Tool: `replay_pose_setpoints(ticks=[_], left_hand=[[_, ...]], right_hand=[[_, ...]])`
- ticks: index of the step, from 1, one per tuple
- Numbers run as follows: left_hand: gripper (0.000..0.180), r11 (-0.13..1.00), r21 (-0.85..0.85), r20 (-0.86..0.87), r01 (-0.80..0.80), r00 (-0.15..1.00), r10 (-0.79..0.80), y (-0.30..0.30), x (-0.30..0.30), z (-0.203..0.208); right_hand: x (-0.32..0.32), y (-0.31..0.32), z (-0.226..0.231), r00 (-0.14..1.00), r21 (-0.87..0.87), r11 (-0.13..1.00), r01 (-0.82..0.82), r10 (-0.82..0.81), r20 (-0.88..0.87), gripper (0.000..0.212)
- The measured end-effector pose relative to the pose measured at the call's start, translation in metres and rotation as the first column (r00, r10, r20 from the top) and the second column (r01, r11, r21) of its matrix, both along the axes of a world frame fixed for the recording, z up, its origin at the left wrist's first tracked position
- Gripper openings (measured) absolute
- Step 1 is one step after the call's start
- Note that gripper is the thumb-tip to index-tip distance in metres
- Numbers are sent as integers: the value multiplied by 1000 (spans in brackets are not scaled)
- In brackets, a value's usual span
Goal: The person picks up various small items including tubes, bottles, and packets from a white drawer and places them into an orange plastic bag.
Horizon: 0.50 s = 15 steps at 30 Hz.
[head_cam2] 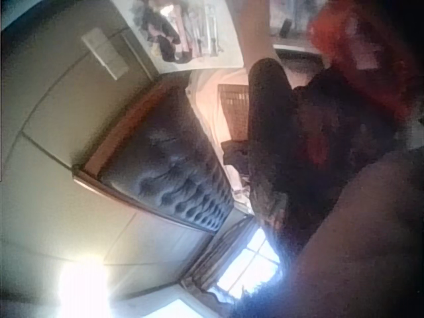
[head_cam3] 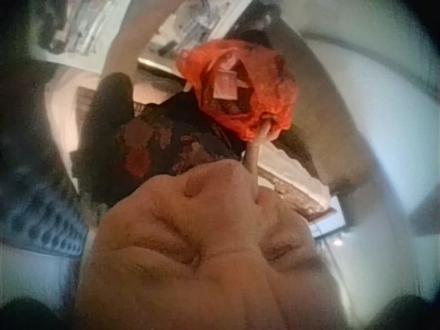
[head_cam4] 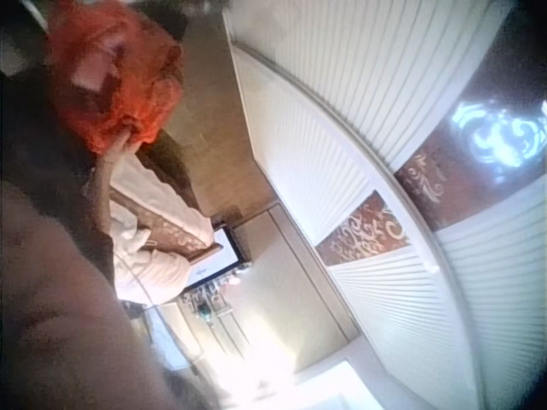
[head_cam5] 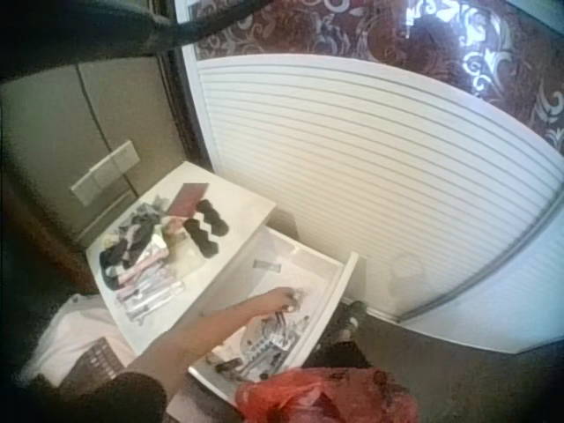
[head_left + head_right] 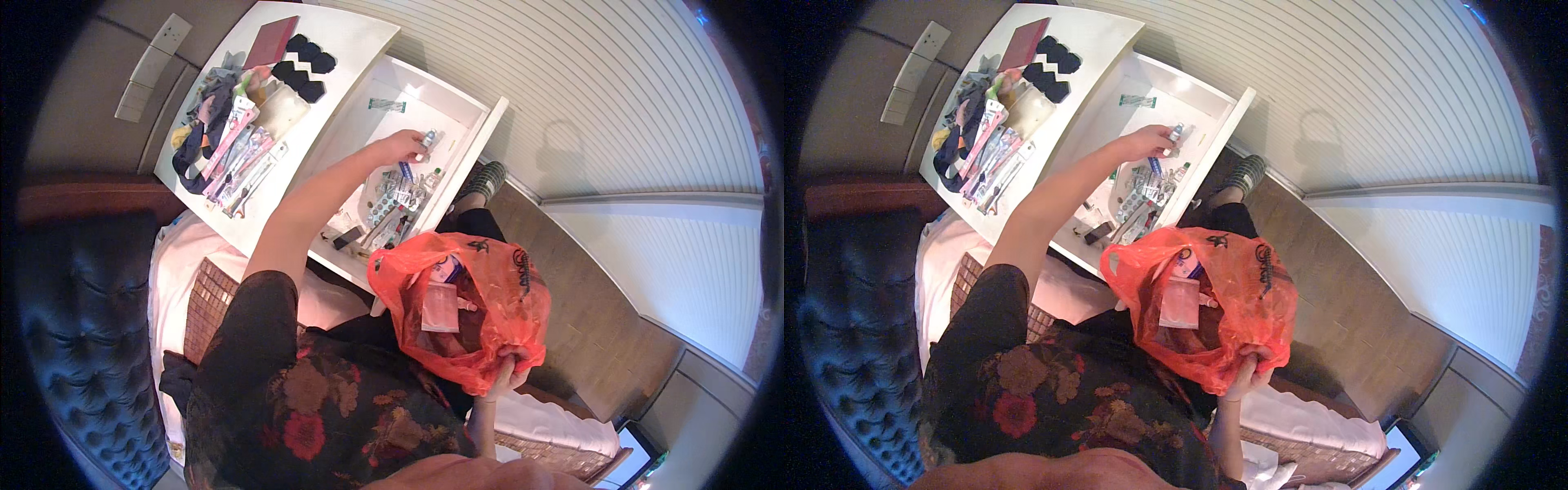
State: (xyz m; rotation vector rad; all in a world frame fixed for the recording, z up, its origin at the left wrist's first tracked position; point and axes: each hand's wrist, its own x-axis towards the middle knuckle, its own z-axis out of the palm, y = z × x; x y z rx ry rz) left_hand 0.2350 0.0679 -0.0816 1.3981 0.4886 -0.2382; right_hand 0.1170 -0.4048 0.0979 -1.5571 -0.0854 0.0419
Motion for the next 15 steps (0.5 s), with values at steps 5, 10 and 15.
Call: replay_pose_setpoints(ticks=[5, 10, 15], left_hand=[[33, 755, -635, -77, -164, 986, 149, 11, -21, 36], [32, 922, -279, -69, -267, 964, 258, 42, -20, 15], [28, 371, 926, -15, -77, 971, 240, 49, -5, 40]], right_hand=[[0, 7, 4, 1000, 60, 998, 25, -24, -13, 6], [4, 8, 5, 1000, 39, 999, -16, 16, 18, 6], [3, 8, 8, 1000, -11, 1000, -11, 11, 9, 8]])
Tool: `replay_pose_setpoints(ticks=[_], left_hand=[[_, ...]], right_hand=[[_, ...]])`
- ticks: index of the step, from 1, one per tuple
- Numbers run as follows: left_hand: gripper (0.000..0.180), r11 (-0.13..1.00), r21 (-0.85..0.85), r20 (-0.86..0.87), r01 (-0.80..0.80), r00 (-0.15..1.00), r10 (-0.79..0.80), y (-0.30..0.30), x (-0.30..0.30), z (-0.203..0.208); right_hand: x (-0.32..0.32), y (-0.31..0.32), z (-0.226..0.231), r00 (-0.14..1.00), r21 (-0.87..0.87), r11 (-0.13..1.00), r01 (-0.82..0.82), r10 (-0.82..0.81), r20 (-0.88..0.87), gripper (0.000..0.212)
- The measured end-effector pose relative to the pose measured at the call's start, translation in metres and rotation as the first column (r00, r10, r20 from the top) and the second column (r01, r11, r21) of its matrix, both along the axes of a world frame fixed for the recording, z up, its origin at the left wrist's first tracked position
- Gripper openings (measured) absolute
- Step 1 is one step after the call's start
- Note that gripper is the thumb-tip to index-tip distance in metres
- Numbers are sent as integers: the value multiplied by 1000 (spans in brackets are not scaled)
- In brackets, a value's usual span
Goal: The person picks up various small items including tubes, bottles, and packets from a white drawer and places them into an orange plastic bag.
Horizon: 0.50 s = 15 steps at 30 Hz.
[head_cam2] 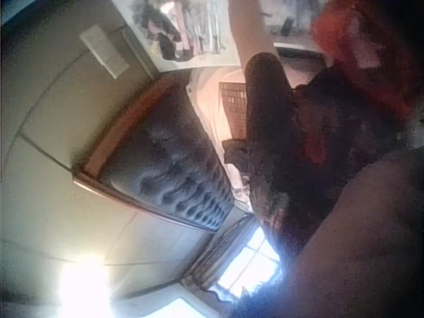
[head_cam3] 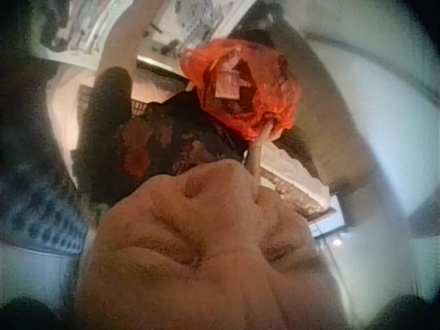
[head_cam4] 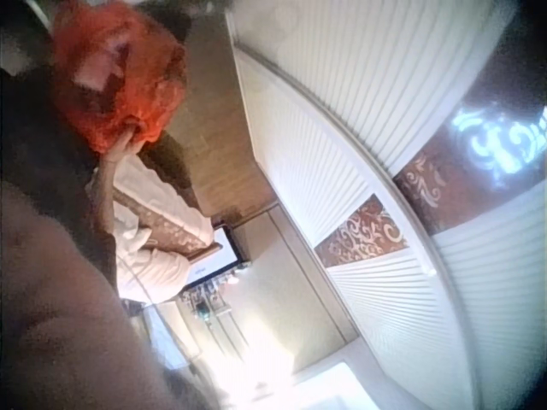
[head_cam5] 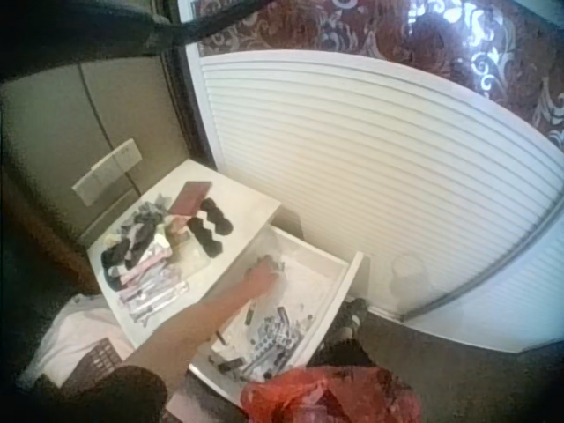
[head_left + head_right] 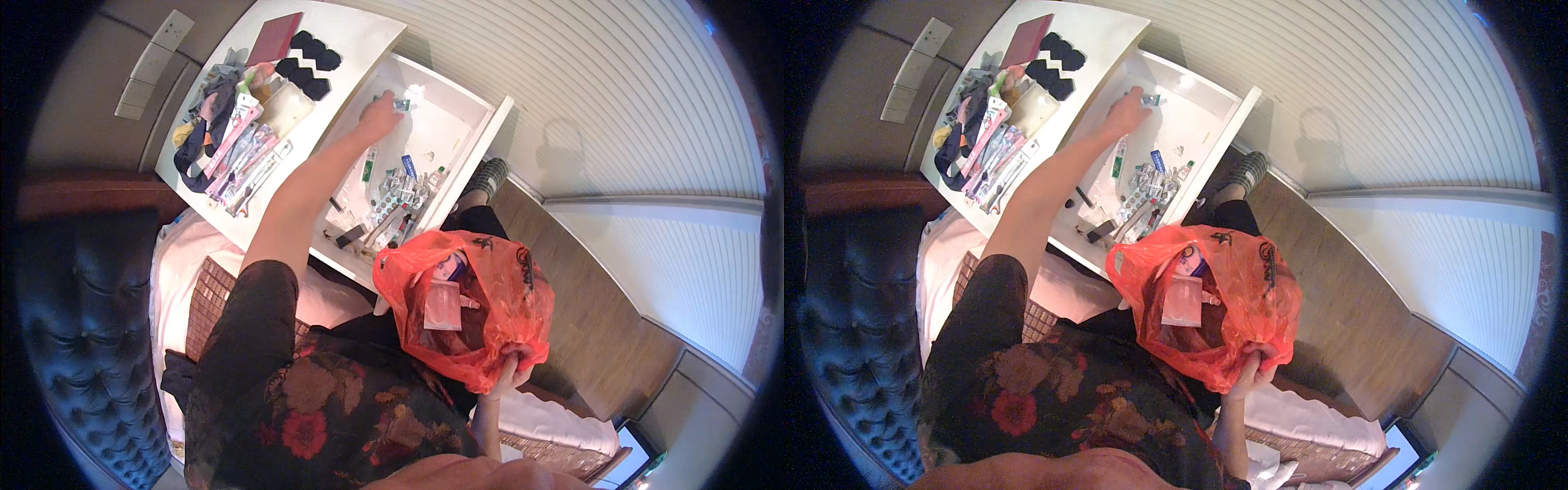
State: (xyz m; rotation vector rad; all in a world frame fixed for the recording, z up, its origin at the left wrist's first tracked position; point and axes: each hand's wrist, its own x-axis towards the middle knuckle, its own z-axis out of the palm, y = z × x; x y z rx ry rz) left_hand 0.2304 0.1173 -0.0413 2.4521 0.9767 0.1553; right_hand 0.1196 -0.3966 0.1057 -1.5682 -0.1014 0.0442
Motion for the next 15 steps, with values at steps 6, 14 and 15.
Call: replay_pose_setpoints(ticks=[6, 14, 15], left_hand=[[22, 980, 188, -216, 62, 976, -20, 13, -3, -10], [14, 916, 323, -261, 238, 953, -156, -2, -19, -2], [14, 913, 321, -262, 252, 950, -170, -1, -25, -4]], right_hand=[[1, 2, 0, 1000, -9, 1000, -5, 4, -7, 7], [-1, 4, 0, 1000, 49, 999, 5, -6, 13, 8], [0, 3, -2, 1000, 44, 999, -3, 2, 18, 8]])
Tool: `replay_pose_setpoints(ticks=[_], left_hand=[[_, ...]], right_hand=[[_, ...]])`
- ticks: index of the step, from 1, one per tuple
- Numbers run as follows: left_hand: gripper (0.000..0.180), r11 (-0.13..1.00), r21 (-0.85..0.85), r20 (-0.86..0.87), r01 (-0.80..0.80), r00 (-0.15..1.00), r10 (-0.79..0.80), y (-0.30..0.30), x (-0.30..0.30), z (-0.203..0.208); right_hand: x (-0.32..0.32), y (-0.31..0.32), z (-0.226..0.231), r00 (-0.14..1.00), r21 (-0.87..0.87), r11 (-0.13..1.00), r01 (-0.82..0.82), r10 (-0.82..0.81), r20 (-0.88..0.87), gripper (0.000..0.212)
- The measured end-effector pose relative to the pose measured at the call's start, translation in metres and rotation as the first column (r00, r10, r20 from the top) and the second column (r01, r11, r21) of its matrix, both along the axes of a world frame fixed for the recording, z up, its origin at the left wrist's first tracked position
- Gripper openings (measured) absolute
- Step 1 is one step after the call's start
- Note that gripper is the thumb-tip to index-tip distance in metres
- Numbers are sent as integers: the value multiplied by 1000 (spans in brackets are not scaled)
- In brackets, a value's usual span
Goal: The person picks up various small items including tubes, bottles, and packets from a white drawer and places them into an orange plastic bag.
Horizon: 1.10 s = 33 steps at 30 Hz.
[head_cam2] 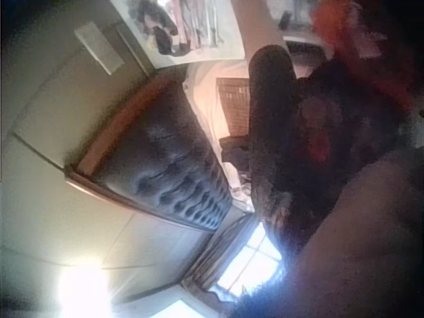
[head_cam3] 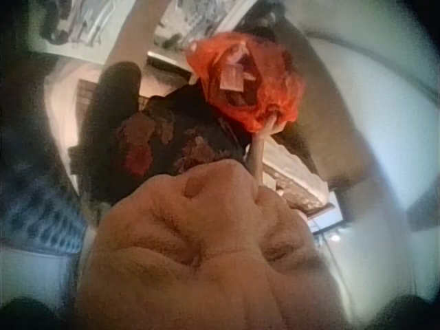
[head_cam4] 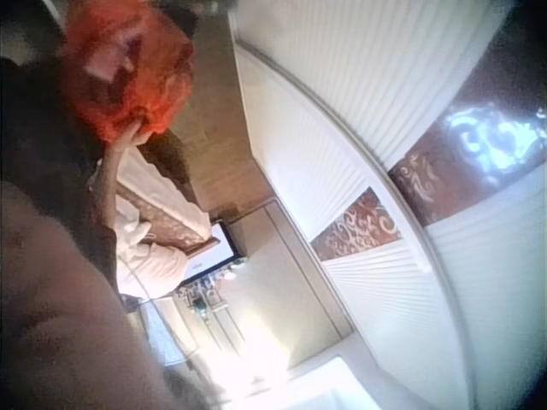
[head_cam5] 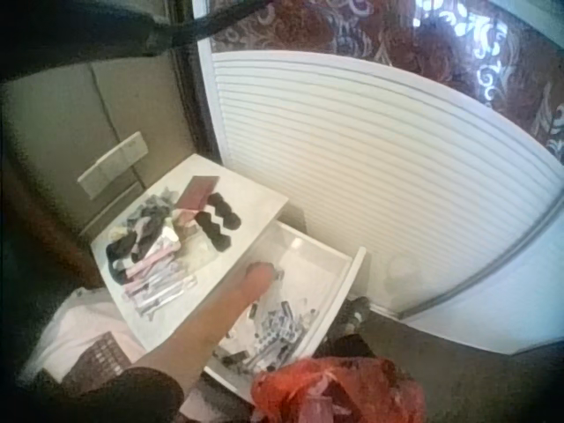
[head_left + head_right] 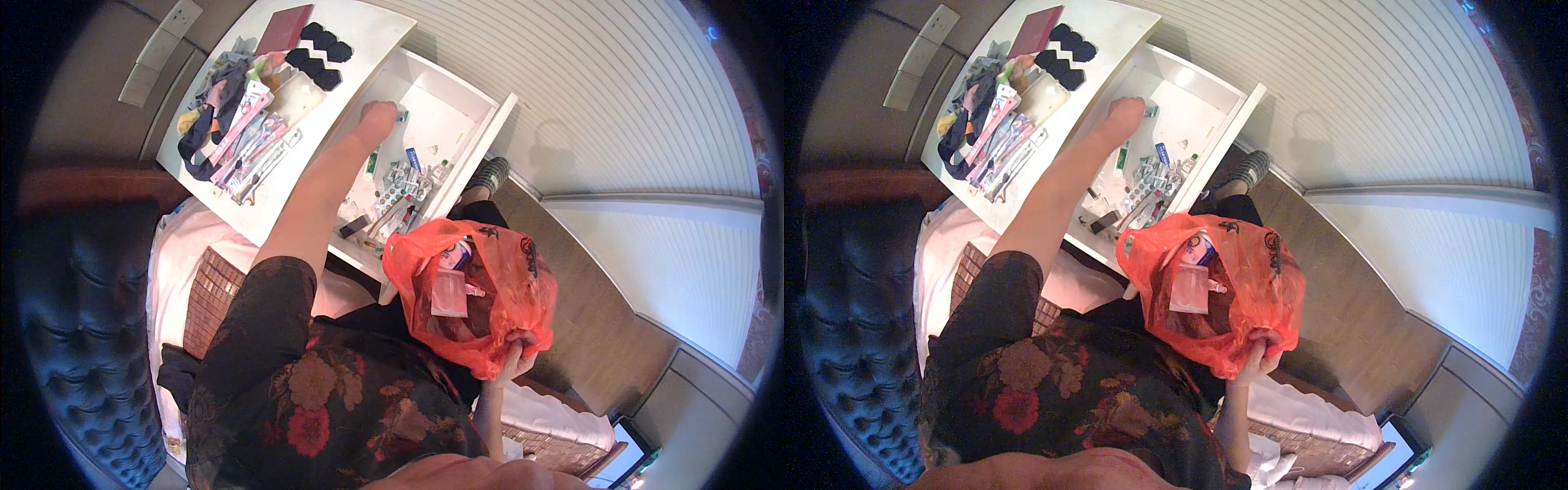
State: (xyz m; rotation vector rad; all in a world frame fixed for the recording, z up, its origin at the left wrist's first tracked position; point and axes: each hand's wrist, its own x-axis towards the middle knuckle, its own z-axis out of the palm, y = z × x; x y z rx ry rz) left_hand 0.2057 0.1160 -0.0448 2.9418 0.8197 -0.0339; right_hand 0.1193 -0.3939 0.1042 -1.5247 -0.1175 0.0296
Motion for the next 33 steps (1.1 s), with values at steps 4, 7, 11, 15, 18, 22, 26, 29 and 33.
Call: replay_pose_setpoints(ticks=[4, 7, 11, 15, 18, 22, 26, 29, 33], left_hand=[[18, 942, -255, -20, -219, 975, 222, -7, -18, 0], [22, 822, -557, 298, -120, 895, 333, -40, -35, 35], [16, 663, -667, 636, 340, 724, 268, -146, -86, 192], [26, 502, -511, 722, 697, 666, -190, -247, -132, 240], [23, 600, -448, 555, 662, 733, -394, -291, -140, 208], [24, 708, -273, 595, 651, 693, -407, -304, -143, 183], [17, 590, -74, 718, 804, 453, -528, -269, -139, 213], [10, 711, -374, 850, 596, 528, 4, -211, -114, 196], [26, 915, -237, 616, 327, 779, -119, -138, -76, 60]], right_hand=[[1, 0, 1, 999, -18, 999, -29, 29, 20, 8], [1, 2, -1, 1000, -23, 1000, 14, -13, 25, 6], [-4, 3, 7, 1000, -13, 1000, -5, 5, 0, 4], [-2, 2, -1, 999, 37, 999, -13, 11, 54, 8], [1, -5, -8, 1000, 119, 992, -29, 29, 3, 11], [1, -11, -12, 999, 208, 978, 2, 8, -46, 12], [-3, -18, -13, 997, 191, 980, 60, -51, -50, 12], [-2, -21, -16, 997, 179, 982, 64, -56, -50, 11], [3, -20, -23, 999, 165, 986, 36, -34, -17, 10]])
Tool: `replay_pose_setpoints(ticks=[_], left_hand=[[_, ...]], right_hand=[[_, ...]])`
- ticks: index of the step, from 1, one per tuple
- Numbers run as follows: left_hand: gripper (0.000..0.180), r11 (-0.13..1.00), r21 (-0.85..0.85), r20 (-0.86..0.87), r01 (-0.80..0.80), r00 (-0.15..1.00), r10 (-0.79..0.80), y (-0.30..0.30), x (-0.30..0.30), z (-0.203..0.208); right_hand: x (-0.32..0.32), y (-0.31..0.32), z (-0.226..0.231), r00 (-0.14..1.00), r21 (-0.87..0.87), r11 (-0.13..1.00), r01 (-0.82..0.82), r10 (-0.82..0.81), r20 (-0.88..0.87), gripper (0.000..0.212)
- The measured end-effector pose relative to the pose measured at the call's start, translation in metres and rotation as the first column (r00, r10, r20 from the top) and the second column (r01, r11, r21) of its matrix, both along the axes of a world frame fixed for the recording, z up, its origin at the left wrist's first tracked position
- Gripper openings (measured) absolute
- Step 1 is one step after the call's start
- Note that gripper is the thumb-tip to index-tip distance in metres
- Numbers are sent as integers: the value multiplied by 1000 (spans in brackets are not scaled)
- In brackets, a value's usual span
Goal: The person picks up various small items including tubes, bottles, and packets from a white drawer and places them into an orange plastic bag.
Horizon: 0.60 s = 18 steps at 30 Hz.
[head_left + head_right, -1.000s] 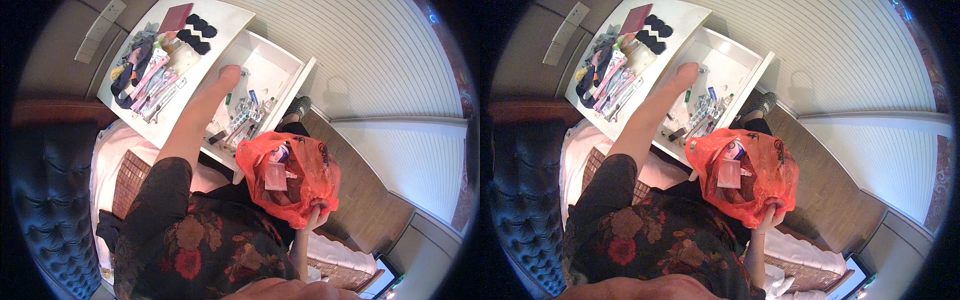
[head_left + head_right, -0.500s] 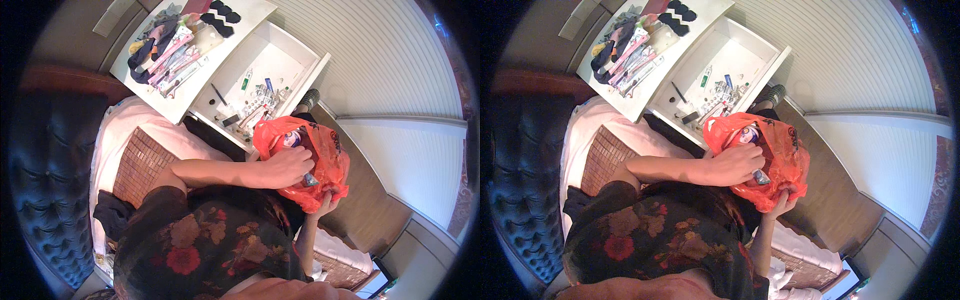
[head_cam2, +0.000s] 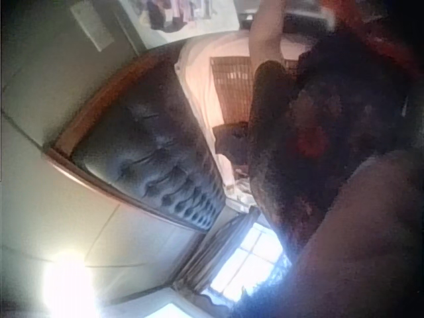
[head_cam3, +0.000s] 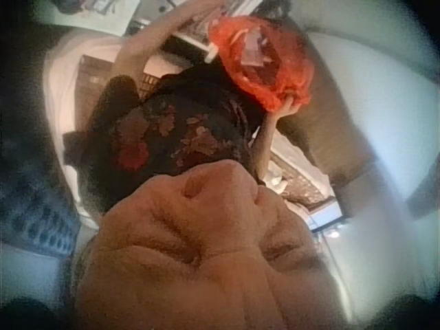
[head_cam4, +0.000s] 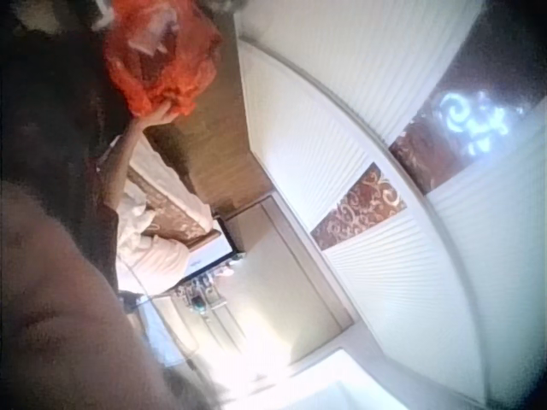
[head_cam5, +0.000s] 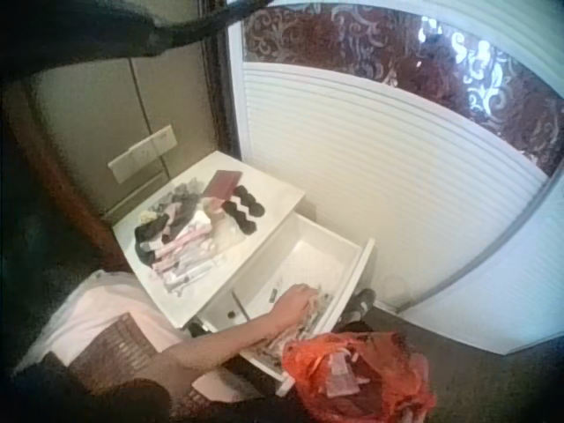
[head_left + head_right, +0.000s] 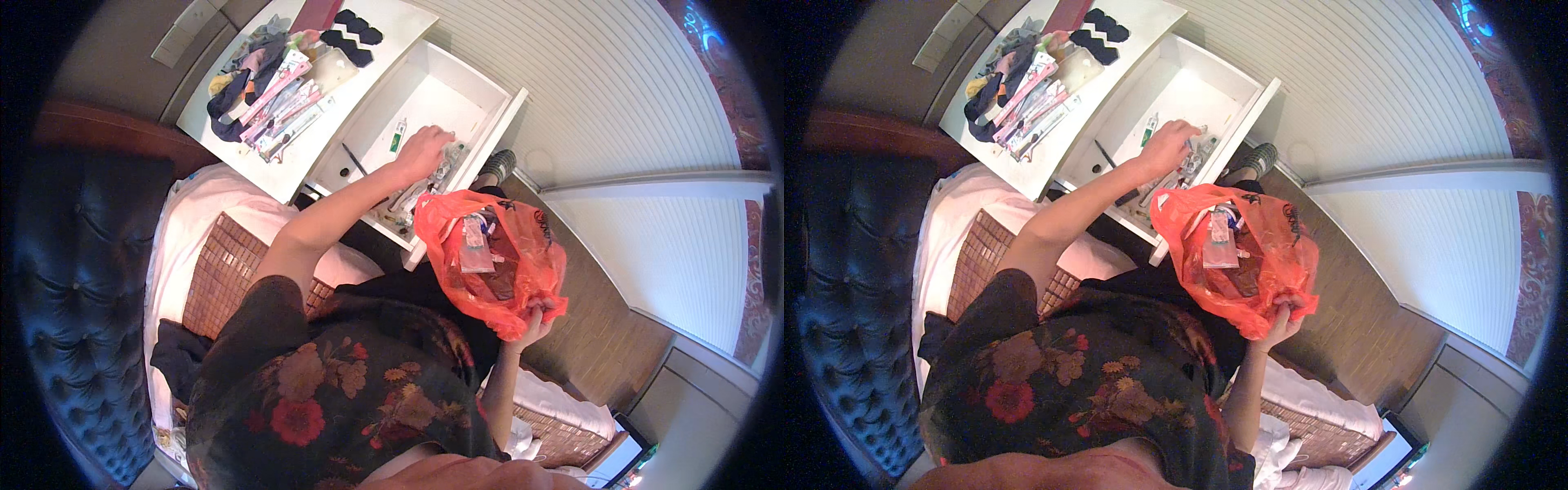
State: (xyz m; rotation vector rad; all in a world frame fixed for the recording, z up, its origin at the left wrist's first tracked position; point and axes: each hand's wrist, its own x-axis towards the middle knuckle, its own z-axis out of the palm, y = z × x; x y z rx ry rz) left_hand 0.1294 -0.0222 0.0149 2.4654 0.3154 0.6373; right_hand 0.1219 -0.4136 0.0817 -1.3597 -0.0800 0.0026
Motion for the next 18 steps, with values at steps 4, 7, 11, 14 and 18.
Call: replay_pose_setpoints(ticks=[4, 7, 11, 14, 18], left_hand=[[35, 969, 205, -298, 136, 952, -71, 4, -13, -63], [34, 993, -84, -464, -79, 885, 31, 13, -8, -66], [33, 107, -976, -202, -189, 969, -138, 12, -15, -31], [42, -320, -947, 74, 19, 984, -159, 3, -33, 27], [55, -487, -865, 255, 120, 942, -221, -7, -51, 92]], right_hand=[[-1, 1, 4, 1000, -33, 999, 15, -15, 14, 12], [-2, 9, 12, 999, -28, 999, 39, -39, -3, 13], [-4, 9, 13, 999, -14, 999, 49, -49, -11, 13], [-4, 8, 8, 999, -3, 999, 45, -45, 4, 13], [-4, 8, 13, 1000, -59, 998, 29, -29, 6, 13]])
